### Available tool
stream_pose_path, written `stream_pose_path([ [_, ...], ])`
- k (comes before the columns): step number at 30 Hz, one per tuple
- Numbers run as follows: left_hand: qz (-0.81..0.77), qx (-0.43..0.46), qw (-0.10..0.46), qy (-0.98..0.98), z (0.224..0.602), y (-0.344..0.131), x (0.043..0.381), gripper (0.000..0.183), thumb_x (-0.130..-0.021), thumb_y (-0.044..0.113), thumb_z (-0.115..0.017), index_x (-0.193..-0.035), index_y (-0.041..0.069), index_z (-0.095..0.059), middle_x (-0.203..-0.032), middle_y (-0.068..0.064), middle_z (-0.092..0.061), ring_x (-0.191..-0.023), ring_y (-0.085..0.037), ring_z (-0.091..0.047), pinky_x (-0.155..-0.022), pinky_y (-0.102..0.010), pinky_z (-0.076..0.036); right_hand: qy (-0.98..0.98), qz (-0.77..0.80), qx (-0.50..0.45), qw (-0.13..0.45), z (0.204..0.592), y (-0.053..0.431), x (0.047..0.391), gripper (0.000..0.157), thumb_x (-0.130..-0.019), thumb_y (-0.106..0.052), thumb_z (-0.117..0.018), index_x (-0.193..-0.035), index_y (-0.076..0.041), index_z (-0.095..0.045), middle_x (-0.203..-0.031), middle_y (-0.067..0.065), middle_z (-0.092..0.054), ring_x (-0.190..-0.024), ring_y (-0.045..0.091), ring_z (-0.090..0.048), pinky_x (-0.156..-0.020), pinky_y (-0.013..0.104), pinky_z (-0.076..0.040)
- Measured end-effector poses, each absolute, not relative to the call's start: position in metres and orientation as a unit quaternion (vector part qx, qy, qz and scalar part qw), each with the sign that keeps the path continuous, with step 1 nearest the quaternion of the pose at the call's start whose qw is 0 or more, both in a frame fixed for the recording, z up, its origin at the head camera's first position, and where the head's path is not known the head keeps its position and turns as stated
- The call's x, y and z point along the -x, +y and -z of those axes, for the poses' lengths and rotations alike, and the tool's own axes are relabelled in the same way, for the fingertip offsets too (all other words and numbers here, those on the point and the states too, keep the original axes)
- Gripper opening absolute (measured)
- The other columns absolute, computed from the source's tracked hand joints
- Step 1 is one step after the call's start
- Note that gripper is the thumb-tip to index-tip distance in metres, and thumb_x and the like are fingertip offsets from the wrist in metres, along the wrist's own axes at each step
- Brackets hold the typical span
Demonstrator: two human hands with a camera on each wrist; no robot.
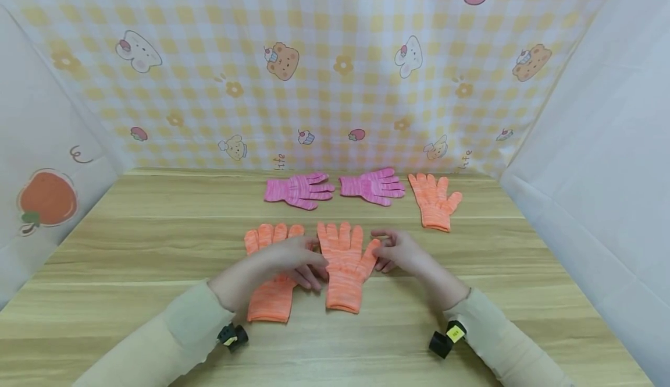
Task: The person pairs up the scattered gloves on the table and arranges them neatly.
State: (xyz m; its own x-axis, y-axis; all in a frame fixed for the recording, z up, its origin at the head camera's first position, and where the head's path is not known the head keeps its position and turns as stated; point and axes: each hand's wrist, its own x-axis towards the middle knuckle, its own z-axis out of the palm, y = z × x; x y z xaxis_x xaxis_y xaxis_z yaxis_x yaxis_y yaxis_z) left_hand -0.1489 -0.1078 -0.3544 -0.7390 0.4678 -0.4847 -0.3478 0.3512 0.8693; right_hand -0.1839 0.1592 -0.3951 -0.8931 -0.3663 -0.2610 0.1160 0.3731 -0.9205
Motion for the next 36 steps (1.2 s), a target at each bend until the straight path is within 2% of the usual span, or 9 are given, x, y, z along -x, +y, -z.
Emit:
stream_pose_path([
  [5,-0.535,-0.046,0.348,0.768,0.350,-0.108,0.149,0.074,-0.096,0.014,-0.058,-0.151,-0.002,-0.012,-0.093,-0.014,-0.070,-0.072,-0.028,-0.069,-0.065,-0.035,-0.057,0.812,0.543,0.084,0.196,0.394,0.163,0.187,0.047,-0.092,-0.002,-0.060,-0.136,0.007,-0.044,-0.085,0.012,-0.065,-0.063,0.020,-0.063,-0.057,0.035,-0.056],
  [11,-0.496,-0.107,0.323,0.799,0.346,-0.106,0.145,0.058,-0.093,0.014,-0.062,-0.142,-0.004,-0.037,-0.092,-0.012,-0.068,-0.072,-0.028,-0.068,-0.068,-0.036,-0.056,0.839,0.507,0.133,0.145,0.390,0.167,0.186,0.041,-0.092,-0.005,-0.062,-0.130,0.008,-0.051,-0.093,0.012,-0.065,-0.072,0.022,-0.063,-0.061,0.035,-0.055],
  [15,-0.414,-0.200,0.283,0.842,0.347,-0.102,0.139,0.041,-0.091,0.017,-0.065,-0.128,0.001,-0.056,-0.090,-0.003,-0.066,-0.075,-0.020,-0.065,-0.068,-0.033,-0.052,0.871,0.437,0.207,0.085,0.388,0.168,0.184,0.037,-0.090,-0.007,-0.065,-0.125,0.004,-0.058,-0.102,0.011,-0.065,-0.088,0.024,-0.062,-0.072,0.037,-0.054],
  [19,-0.317,-0.286,0.231,0.874,0.348,-0.097,0.130,0.031,-0.090,0.022,-0.066,-0.117,0.007,-0.066,-0.098,0.002,-0.059,-0.086,-0.013,-0.056,-0.073,-0.031,-0.048,0.891,0.349,0.286,0.042,0.386,0.166,0.183,0.037,-0.089,-0.010,-0.068,-0.125,-0.002,-0.061,-0.118,0.012,-0.062,-0.108,0.028,-0.058,-0.090,0.044,-0.048],
  [24,-0.223,-0.361,0.198,0.884,0.348,-0.091,0.121,0.037,-0.090,0.026,-0.065,-0.123,0.010,-0.064,-0.122,-0.005,-0.053,-0.101,-0.018,-0.053,-0.082,-0.032,-0.047,0.889,0.257,0.379,0.029,0.387,0.166,0.181,0.041,-0.090,-0.016,-0.068,-0.129,-0.006,-0.060,-0.135,0.013,-0.053,-0.126,0.032,-0.045,-0.103,0.050,-0.036],
  [26,-0.192,-0.377,0.200,0.884,0.349,-0.089,0.118,0.044,-0.091,0.030,-0.065,-0.131,0.013,-0.060,-0.134,-0.007,-0.048,-0.115,-0.022,-0.050,-0.092,-0.037,-0.045,0.887,0.229,0.401,0.031,0.388,0.165,0.181,0.042,-0.091,-0.018,-0.067,-0.131,-0.008,-0.059,-0.139,0.013,-0.049,-0.129,0.033,-0.042,-0.104,0.051,-0.034],
  [28,-0.168,-0.382,0.208,0.885,0.350,-0.088,0.116,0.050,-0.091,0.034,-0.063,-0.137,0.016,-0.055,-0.144,-0.008,-0.042,-0.128,-0.026,-0.042,-0.102,-0.042,-0.039,0.887,0.210,0.410,0.037,0.390,0.166,0.180,0.042,-0.092,-0.021,-0.066,-0.132,-0.010,-0.059,-0.142,0.012,-0.047,-0.131,0.033,-0.039,-0.106,0.051,-0.031],
  [31,-0.149,-0.381,0.220,0.886,0.351,-0.088,0.112,0.053,-0.091,0.037,-0.063,-0.140,0.019,-0.052,-0.150,-0.007,-0.036,-0.137,-0.029,-0.031,-0.107,-0.048,-0.030,0.887,0.196,0.415,0.051,0.392,0.166,0.179,0.041,-0.092,-0.021,-0.066,-0.131,-0.012,-0.060,-0.144,0.011,-0.045,-0.134,0.034,-0.036,-0.108,0.053,-0.027],
  [36,-0.129,-0.375,0.226,0.889,0.350,-0.086,0.107,0.050,-0.090,0.038,-0.063,-0.137,0.021,-0.055,-0.151,-0.006,-0.034,-0.139,-0.030,-0.027,-0.107,-0.053,-0.029,0.887,0.193,0.412,0.073,0.392,0.165,0.178,0.038,-0.092,-0.020,-0.066,-0.129,-0.012,-0.062,-0.143,0.010,-0.046,-0.134,0.034,-0.034,-0.108,0.053,-0.026],
])
